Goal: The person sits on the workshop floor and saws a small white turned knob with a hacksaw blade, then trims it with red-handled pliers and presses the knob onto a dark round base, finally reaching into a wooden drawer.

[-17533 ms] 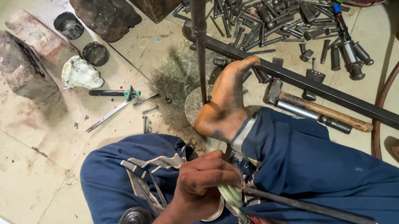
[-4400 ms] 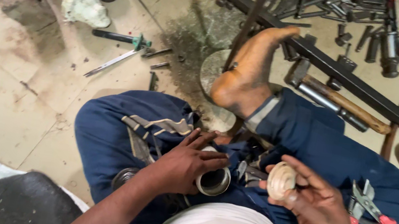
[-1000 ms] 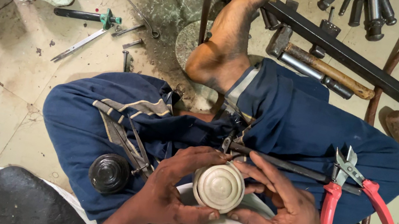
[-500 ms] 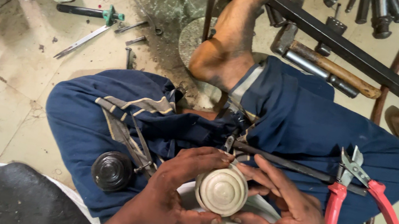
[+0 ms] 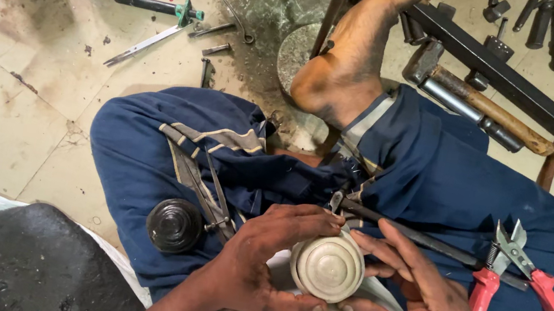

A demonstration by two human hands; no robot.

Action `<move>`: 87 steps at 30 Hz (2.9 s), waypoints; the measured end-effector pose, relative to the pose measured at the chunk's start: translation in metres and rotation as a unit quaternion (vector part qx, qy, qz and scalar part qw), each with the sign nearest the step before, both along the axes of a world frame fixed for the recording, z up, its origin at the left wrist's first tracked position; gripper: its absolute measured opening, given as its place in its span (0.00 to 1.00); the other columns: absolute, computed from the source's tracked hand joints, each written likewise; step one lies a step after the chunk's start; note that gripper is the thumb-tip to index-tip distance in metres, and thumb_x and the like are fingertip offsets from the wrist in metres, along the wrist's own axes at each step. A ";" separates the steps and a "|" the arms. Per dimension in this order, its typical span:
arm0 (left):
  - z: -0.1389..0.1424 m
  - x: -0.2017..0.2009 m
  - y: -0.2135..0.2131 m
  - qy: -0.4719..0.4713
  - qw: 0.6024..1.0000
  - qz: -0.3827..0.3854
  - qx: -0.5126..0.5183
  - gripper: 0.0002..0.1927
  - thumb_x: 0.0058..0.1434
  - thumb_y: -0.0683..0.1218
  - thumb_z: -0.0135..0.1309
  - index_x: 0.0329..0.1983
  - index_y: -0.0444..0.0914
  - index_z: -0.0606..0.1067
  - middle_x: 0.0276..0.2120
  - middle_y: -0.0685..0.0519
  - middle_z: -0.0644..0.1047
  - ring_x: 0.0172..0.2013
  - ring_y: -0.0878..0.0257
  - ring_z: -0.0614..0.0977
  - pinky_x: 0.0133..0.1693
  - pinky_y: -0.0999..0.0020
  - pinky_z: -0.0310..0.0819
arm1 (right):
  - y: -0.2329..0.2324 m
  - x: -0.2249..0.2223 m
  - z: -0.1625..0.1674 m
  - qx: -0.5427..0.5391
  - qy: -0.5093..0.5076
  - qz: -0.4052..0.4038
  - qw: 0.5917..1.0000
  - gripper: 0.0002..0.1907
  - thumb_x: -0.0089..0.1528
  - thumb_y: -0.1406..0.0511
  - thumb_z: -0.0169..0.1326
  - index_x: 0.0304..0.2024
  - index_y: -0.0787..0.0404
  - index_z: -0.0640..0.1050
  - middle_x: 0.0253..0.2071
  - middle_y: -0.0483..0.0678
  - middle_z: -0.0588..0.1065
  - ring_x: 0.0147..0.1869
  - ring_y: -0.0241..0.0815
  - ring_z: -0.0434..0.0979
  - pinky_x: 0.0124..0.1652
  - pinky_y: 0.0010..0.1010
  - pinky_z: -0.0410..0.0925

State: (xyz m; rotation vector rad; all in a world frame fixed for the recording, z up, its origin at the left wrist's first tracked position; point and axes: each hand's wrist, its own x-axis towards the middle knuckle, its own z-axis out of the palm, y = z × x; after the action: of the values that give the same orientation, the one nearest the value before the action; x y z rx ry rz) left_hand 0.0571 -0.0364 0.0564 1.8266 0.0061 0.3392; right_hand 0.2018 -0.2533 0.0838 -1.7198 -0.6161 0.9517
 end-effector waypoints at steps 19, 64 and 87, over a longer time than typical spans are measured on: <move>0.002 0.004 0.004 0.011 1.000 -0.005 0.018 0.42 0.52 0.56 0.72 0.67 0.35 0.71 0.61 0.44 0.79 0.66 0.48 0.79 0.65 0.53 0.74 | 0.003 -0.001 0.001 0.049 -0.038 0.006 0.998 0.50 0.50 0.70 0.70 0.72 0.64 0.60 0.63 0.56 0.76 0.64 0.44 0.78 0.54 0.36 0.74; 0.007 0.006 -0.001 0.007 0.997 -0.025 0.067 0.50 0.46 0.65 0.72 0.69 0.40 0.70 0.62 0.49 0.77 0.66 0.50 0.76 0.60 0.55 0.69 | 0.000 -0.001 0.005 0.118 -0.243 0.014 0.963 0.50 0.46 0.61 0.74 0.67 0.71 0.66 0.51 0.58 0.81 0.63 0.53 0.79 0.64 0.50 0.69; 0.011 0.003 0.016 -0.004 0.997 -0.067 0.044 0.42 0.50 0.58 0.73 0.65 0.38 0.73 0.66 0.47 0.76 0.69 0.47 0.75 0.64 0.52 0.69 | -0.002 -0.004 -0.001 0.138 -0.067 0.031 0.988 0.51 0.53 0.65 0.73 0.73 0.68 0.60 0.64 0.60 0.75 0.66 0.47 0.78 0.59 0.38 0.76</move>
State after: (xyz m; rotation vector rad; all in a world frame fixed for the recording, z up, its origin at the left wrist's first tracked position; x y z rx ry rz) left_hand 0.0606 -0.0206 0.0673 1.9007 -0.1384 0.2566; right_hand 0.1978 -0.2556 0.0829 -1.5320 -0.8532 0.7573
